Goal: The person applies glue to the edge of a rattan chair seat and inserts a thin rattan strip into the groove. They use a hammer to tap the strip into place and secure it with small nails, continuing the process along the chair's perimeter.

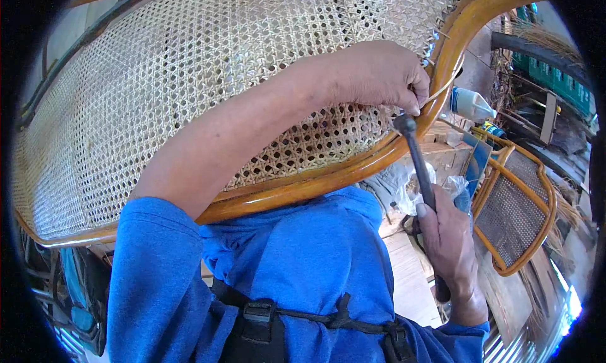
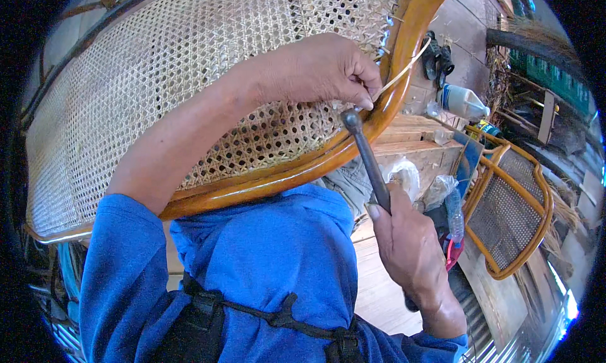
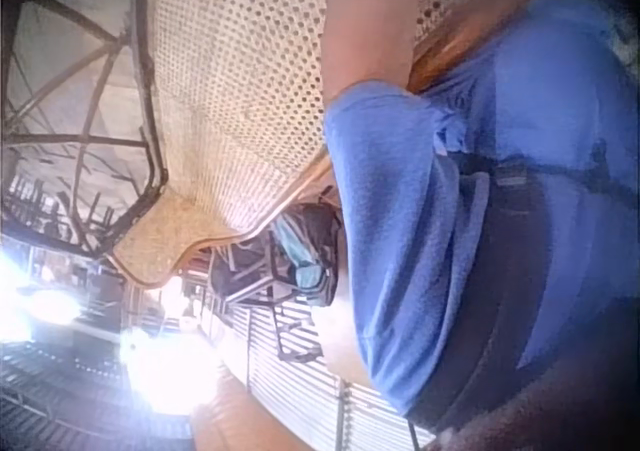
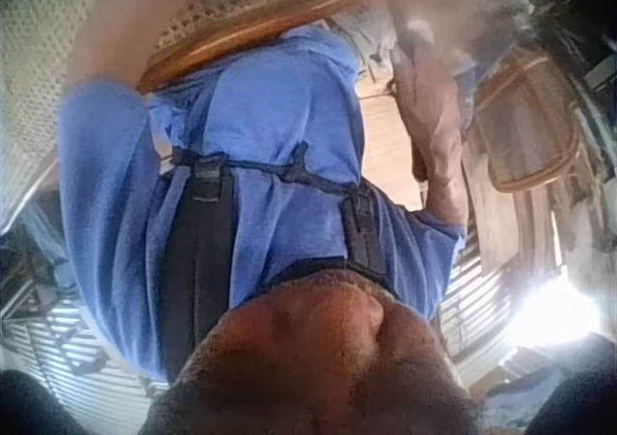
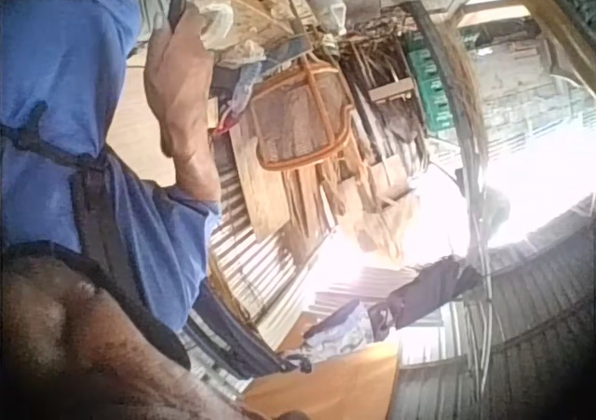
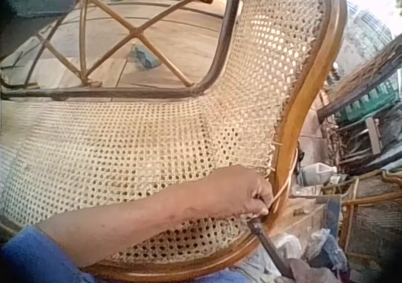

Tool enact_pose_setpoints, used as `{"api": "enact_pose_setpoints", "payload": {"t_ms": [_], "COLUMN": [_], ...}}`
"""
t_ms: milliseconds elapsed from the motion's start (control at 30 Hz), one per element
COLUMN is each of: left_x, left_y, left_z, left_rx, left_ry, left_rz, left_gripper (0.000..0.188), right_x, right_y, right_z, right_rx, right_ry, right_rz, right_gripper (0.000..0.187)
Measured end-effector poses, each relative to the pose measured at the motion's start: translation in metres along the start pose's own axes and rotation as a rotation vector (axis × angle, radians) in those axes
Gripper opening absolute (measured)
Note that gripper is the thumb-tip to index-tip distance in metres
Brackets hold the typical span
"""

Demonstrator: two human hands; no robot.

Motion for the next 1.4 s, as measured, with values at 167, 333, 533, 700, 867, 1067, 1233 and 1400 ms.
{"api": "enact_pose_setpoints", "payload": {"t_ms": [167, 333, 533, 700, 867, 1067, 1233, 1400], "left_x": [-0.003, 0.014, 0.038, -0.002, -0.028, -0.048, -0.056, -0.064], "left_y": [0.003, -0.004, -0.053, -0.076, -0.088, -0.084, -0.079, -0.076], "left_z": [0.005, -0.001, 0.025, 0.002, -0.012, -0.010, -0.013, 0.007], "left_rx": [0.054, 0.043, 0.300, 0.110, 0.119, 0.210, 0.235, 0.283], "left_ry": [0.030, 0.001, -0.872, -1.593, -1.739, -1.701, -1.652, -1.561], "left_rz": [0.018, -0.093, -0.220, 0.106, 0.089, 0.062, 0.004, -0.059], "left_gripper": [0.020, 0.021, 0.056, 0.085, 0.096, 0.093, 0.089, 0.058], "right_x": [-0.003, -0.017, -0.077, -0.052, 0.019, 0.040, 0.029, 0.010], "right_y": [0.004, 0.004, 0.023, 0.014, 0.001, 0.005, 0.023, 0.051], "right_z": [0.002, -0.006, 0.028, 0.029, 0.014, 0.061, 0.062, 0.012], "right_rx": [0.060, 0.223, 0.727, 0.794, 0.609, 0.770, 0.649, 0.475], "right_ry": [-0.035, -0.008, 0.008, 0.157, 0.315, 0.052, -0.021, 0.900], "right_rz": [-0.046, -0.128, -0.217, -0.559, -0.927, -1.038, -0.994, -0.779], "right_gripper": [0.030, 0.030, 0.033, 0.025, 0.019, 0.018, 0.015, 0.010]}}
Point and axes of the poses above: each hand's wrist, its own y-axis towards the middle knuckle, its own x-axis out of the back of the hand, z = x × y, the point moved 10 cm from there along y, towards the middle knuckle, and after that the axes turned 12 degrees about x, right-handed, at the moved point
